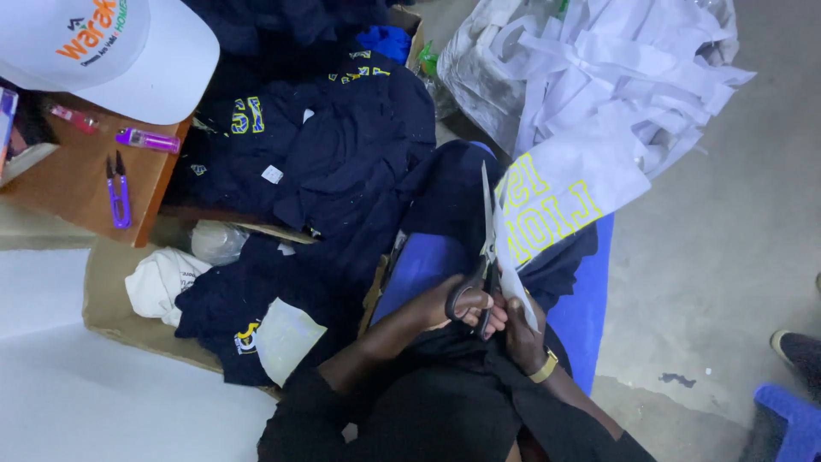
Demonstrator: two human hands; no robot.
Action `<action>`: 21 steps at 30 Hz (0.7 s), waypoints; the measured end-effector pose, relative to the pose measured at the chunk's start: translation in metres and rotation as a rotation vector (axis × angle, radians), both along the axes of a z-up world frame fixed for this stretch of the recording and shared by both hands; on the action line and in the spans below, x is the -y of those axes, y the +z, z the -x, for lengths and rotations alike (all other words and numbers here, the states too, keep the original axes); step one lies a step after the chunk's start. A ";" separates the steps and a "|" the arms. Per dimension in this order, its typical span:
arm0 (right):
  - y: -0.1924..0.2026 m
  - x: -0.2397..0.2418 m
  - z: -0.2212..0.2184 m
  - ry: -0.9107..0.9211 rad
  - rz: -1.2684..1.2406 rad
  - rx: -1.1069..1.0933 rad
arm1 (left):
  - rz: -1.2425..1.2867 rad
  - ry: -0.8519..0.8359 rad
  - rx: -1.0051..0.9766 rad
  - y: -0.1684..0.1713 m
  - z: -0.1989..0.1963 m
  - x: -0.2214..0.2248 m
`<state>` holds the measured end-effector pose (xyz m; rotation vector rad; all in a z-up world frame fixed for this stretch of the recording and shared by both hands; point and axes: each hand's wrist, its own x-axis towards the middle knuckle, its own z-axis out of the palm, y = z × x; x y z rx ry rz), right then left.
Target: Trimming excess fabric and loose threads from a shirt using scissors and a thread picker.
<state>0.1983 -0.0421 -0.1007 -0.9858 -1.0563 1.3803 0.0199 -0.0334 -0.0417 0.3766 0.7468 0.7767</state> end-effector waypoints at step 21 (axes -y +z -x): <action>-0.012 0.000 -0.007 -0.109 -0.054 0.074 | -0.288 0.345 -0.166 -0.025 -0.012 -0.032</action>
